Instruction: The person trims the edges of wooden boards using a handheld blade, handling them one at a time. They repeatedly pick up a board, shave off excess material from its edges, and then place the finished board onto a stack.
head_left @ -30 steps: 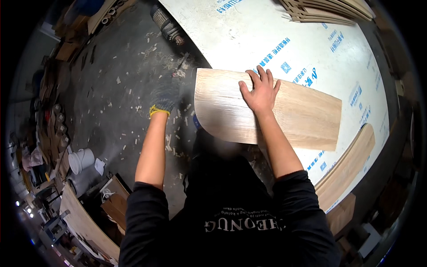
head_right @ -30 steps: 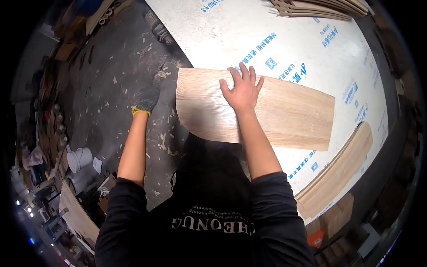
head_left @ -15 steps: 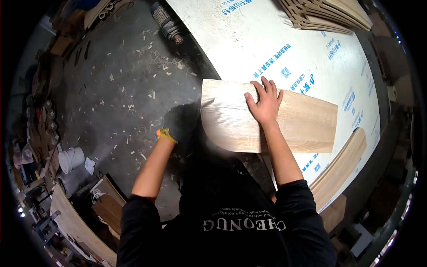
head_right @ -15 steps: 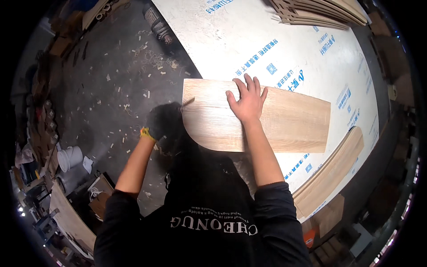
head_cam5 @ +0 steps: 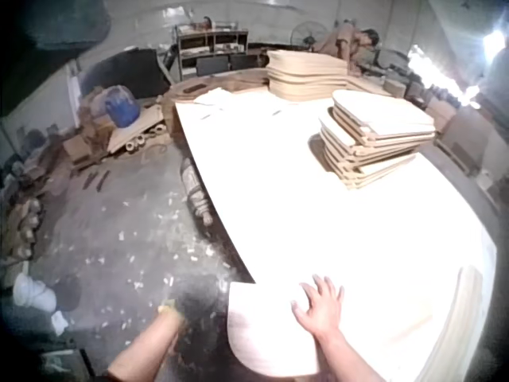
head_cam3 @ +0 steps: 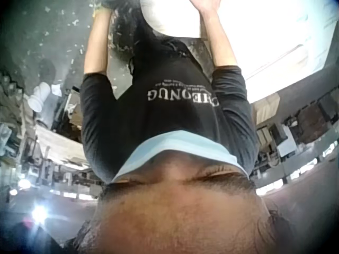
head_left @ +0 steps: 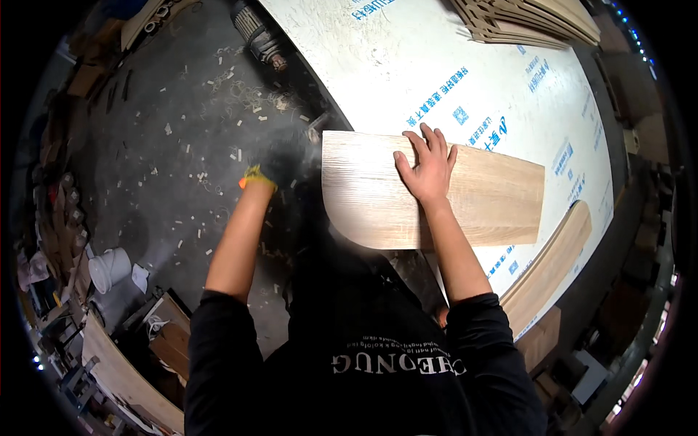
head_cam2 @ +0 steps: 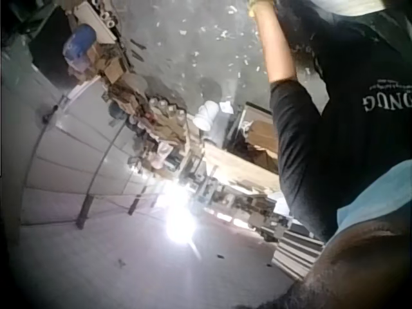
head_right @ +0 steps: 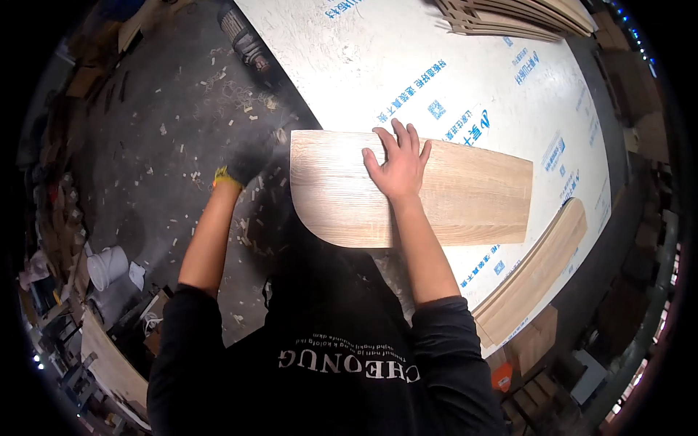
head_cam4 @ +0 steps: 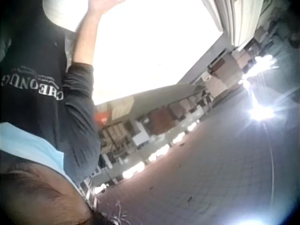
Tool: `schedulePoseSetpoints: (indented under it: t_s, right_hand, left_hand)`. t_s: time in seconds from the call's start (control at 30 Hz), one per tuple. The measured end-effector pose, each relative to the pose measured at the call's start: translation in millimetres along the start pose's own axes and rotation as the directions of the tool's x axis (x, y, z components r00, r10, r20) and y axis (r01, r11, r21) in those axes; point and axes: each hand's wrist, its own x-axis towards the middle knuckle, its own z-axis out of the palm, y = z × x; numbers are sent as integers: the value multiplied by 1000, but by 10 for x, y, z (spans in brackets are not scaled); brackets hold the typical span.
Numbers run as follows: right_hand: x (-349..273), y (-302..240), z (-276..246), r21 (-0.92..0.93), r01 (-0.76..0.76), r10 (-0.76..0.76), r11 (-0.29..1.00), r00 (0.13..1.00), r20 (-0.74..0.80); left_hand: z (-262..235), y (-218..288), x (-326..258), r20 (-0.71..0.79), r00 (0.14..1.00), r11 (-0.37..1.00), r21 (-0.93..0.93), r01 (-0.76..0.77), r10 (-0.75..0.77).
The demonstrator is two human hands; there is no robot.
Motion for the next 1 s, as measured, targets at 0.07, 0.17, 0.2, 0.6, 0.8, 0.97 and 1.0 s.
schedulePoseSetpoints:
  t_s: [0.07, 0.17, 0.2, 0.6, 0.8, 0.97, 1.0]
  right_hand:
    - [4, 3, 26, -13, -3, 3, 1000, 1000, 0]
    - [7, -7, 35, -20, -11, 11, 1000, 1000, -6]
    - [17, -17, 35, -11, -7, 7, 1000, 1000, -18]
    - [27, -41, 52, -35, -44, 43, 998, 999, -16]
    - [-2, -61, 38, -21, -46, 46, 999, 999, 19]
    - [-9, 18, 21, -1, -87, 87, 996, 996, 10]
    - [-4, 58, 40, -6, -85, 85, 996, 996, 9]
  left_hand:
    - [50, -63, 128, -1, 995, 995, 39, 96, -96]
    - [315, 7, 98, -617, 756, 941, -71, -331, 220]
    - [382, 73, 117, -629, 742, 931, -80, -355, 229]
    - [1933, 202, -2085, -198, 962, 913, -325, -245, 187]
    - [266, 201, -176, -603, 739, 895, -89, -437, 300]
    - [724, 623, -695, -172, 979, 987, -96, -125, 107]
    - [782, 797, -948, 169, 984, 984, 178, 30, -61]
